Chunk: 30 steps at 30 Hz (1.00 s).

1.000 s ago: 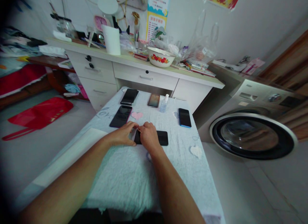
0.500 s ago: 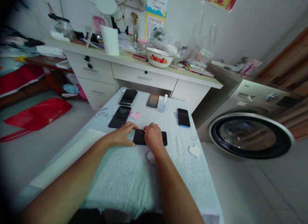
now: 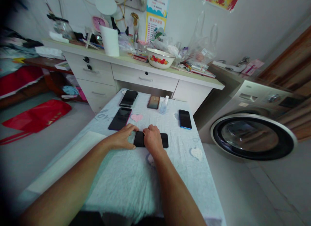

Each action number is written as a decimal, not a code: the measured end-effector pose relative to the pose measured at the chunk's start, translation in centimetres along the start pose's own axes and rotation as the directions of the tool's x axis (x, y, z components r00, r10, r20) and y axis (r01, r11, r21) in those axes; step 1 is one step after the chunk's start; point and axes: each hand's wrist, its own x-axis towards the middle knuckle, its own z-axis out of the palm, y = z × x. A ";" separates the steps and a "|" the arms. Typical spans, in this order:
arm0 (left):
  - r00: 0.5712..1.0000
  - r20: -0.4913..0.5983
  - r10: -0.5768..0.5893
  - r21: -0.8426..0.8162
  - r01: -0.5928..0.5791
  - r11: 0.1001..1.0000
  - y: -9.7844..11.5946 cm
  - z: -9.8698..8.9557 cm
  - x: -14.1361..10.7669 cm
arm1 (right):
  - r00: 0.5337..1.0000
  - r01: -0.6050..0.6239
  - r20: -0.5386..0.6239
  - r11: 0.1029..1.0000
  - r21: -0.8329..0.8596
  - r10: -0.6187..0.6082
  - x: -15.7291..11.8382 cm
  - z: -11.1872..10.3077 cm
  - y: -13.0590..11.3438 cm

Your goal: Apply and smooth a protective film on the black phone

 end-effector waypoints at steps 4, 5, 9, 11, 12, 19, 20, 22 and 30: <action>1.000 0.009 -0.012 0.010 0.012 1.000 0.2 -0.1 0.0 | 0.999 0.042 -0.014 0.999 0.009 -0.042 0.1 0.4 -0.5; 1.000 0.012 -0.012 0.010 0.012 1.000 0.2 -0.1 0.0 | 0.999 0.048 -0.018 0.999 0.013 -0.048 0.1 0.5 -0.6; 1.000 0.003 0.003 0.011 -0.003 1.000 0.1 0.0 0.1 | 0.997 0.075 -0.024 0.997 0.032 -0.074 0.2 0.8 -0.8; 1.000 -0.002 0.001 0.013 -0.001 1.000 0.1 0.1 0.0 | 0.996 0.084 -0.027 0.996 0.036 -0.083 0.2 0.9 -0.8; 1.000 -0.002 0.000 0.015 0.000 1.000 0.1 0.1 0.0 | 0.996 0.086 -0.029 0.996 0.037 -0.085 0.3 1.0 -0.8; 1.000 -0.003 -0.011 0.015 0.011 1.000 0.5 -0.1 0.0 | 0.998 0.067 -0.015 0.998 0.018 -0.067 0.3 0.8 -0.5; 1.000 -0.001 -0.013 0.014 0.013 1.000 0.4 -0.1 0.0 | 0.998 0.057 -0.015 0.998 0.014 -0.057 0.2 0.7 -0.4; 1.000 0.001 -0.008 0.009 0.008 1.000 0.3 0.0 0.0 | 0.999 0.035 -0.010 0.999 0.004 -0.035 0.0 0.6 -0.2; 1.000 -0.010 0.008 -0.006 -0.008 1.000 -0.3 0.3 0.0 | 0.998 -0.069 0.004 0.997 -0.029 0.069 -0.5 -0.1 0.7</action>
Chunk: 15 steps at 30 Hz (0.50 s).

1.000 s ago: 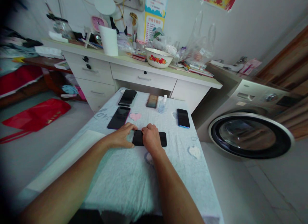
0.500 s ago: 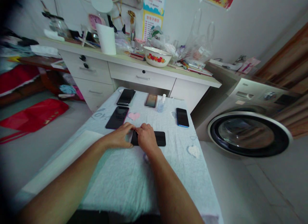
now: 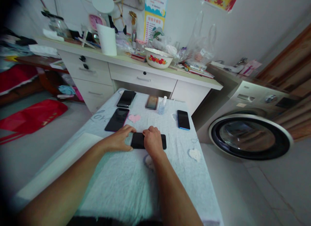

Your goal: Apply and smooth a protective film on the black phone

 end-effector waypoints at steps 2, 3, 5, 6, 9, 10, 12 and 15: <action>1.000 0.000 0.003 -0.009 -0.003 1.000 -0.1 0.0 0.0 | 1.000 -0.024 0.010 1.000 -0.006 0.024 0.0 -0.2 0.2; 1.000 0.000 0.005 -0.013 -0.005 1.000 -0.1 0.1 0.0 | 0.999 -0.034 0.013 0.999 -0.009 0.034 0.0 -0.3 0.2; 1.000 -0.001 0.011 -0.022 -0.011 1.000 -0.3 0.1 0.0 | 0.999 -0.047 0.017 0.999 -0.013 0.047 -0.1 -0.4 0.4; 1.000 -0.001 0.013 -0.023 -0.013 1.000 -0.3 0.1 0.0 | 0.999 -0.052 0.017 0.999 -0.015 0.052 -0.1 -0.4 0.5; 1.000 0.008 0.018 -0.022 -0.018 1.000 -0.3 0.2 0.0 | 0.998 -0.062 0.010 0.998 -0.016 0.062 -0.1 -0.5 0.8; 1.000 0.012 0.015 -0.020 -0.015 1.000 -0.3 0.1 0.0 | 0.998 -0.062 0.010 0.998 -0.016 0.062 -0.2 -0.6 0.9; 1.000 0.022 0.007 -0.018 -0.007 1.000 -0.1 0.0 0.0 | 0.998 -0.058 0.013 0.998 -0.016 0.059 -0.2 -0.7 1.0; 0.999 0.032 0.002 -0.022 -0.002 1.000 0.1 -0.2 -0.1 | 0.998 -0.067 0.016 0.998 -0.014 0.067 -0.3 -0.9 1.3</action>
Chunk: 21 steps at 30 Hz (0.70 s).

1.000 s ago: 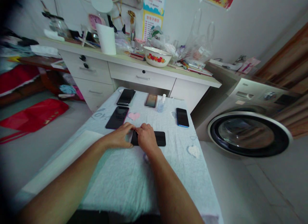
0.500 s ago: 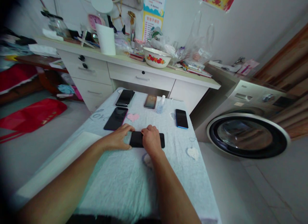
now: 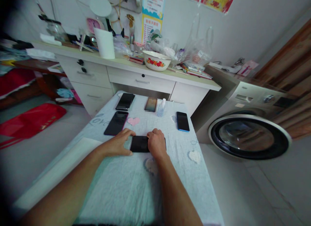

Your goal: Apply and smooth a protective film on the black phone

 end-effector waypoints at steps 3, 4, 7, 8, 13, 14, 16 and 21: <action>1.000 -0.002 -0.010 -0.009 0.010 1.000 0.1 -0.1 0.0 | 1.000 -0.016 0.009 1.000 -0.002 0.016 0.0 -0.1 0.4; 1.000 -0.007 -0.013 -0.011 0.013 1.000 0.1 0.0 0.0 | 1.000 -0.020 0.013 1.000 -0.001 0.020 0.0 -0.1 0.5; 1.000 -0.027 -0.008 -0.013 0.008 1.000 0.0 0.2 0.0 | 0.999 -0.041 0.018 0.999 0.005 0.041 0.1 0.0 1.1; 1.000 -0.028 -0.007 -0.013 0.007 1.000 0.0 0.2 0.0 | 0.998 -0.054 0.017 0.999 0.009 0.054 0.1 0.1 1.2; 0.999 -0.025 -0.021 -0.021 0.020 1.000 0.2 0.1 -0.1 | 0.996 -0.089 0.003 0.996 0.027 0.089 0.1 0.1 1.9; 0.999 -0.023 -0.023 -0.025 0.022 0.999 0.3 0.1 -0.1 | 0.996 -0.090 0.002 0.996 0.027 0.090 0.1 0.0 2.0; 0.999 -0.024 -0.026 -0.036 0.025 0.999 0.4 0.0 -0.2 | 0.996 -0.093 0.004 0.996 0.017 0.093 0.1 -0.1 2.1; 0.999 -0.026 -0.027 -0.045 0.026 0.999 0.3 0.1 -0.2 | 0.994 -0.099 0.037 0.995 -0.010 0.100 0.1 -0.8 2.5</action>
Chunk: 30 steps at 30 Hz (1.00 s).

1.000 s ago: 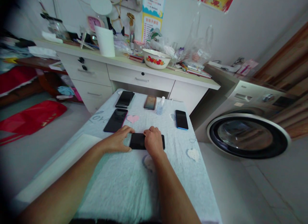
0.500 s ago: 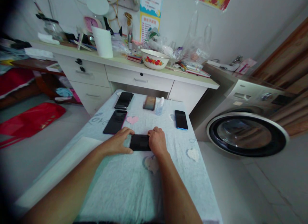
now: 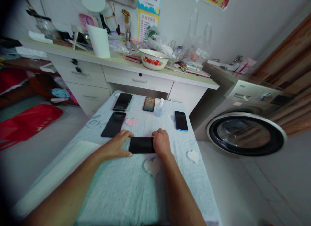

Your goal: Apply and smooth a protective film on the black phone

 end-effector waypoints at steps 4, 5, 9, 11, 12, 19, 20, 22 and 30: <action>1.000 -0.006 0.001 0.007 -0.001 1.000 0.0 0.0 0.0 | 1.000 -0.010 0.011 1.000 -0.015 0.010 -0.2 -0.3 0.8; 1.000 -0.004 -0.001 0.009 0.001 1.000 0.1 0.0 0.0 | 1.000 -0.014 0.009 1.000 -0.020 0.015 -0.3 -0.4 1.1; 1.000 0.007 -0.004 0.010 0.004 1.000 -0.1 -0.1 0.0 | 1.000 -0.027 -0.008 0.999 -0.020 0.027 -0.9 -0.7 2.3; 1.000 -0.007 0.008 0.009 -0.008 1.000 -0.3 0.1 0.0 | 0.998 -0.057 -0.023 0.998 -0.005 0.057 -1.3 -0.7 2.9; 1.000 -0.008 0.012 0.009 -0.012 1.000 -0.5 0.1 0.0 | 0.997 -0.075 -0.031 0.997 0.008 0.075 -1.5 -0.7 3.1; 1.000 -0.007 0.008 0.020 -0.008 1.000 -0.5 0.2 0.1 | 0.996 -0.082 -0.035 0.988 0.131 0.087 -2.3 -0.8 3.7; 1.000 -0.007 0.006 0.020 -0.006 1.000 -0.4 0.1 0.1 | 0.996 -0.082 -0.021 0.985 0.151 0.086 -2.3 -0.9 3.7; 1.000 -0.009 0.005 0.016 -0.005 1.000 -0.3 0.1 0.1 | 0.996 -0.086 0.005 0.980 0.179 0.086 -2.4 -1.0 3.8; 1.000 -0.001 0.015 0.025 -0.015 1.000 -0.5 0.2 0.1 | 0.999 -0.045 0.003 0.975 0.219 0.045 -2.5 -1.1 3.8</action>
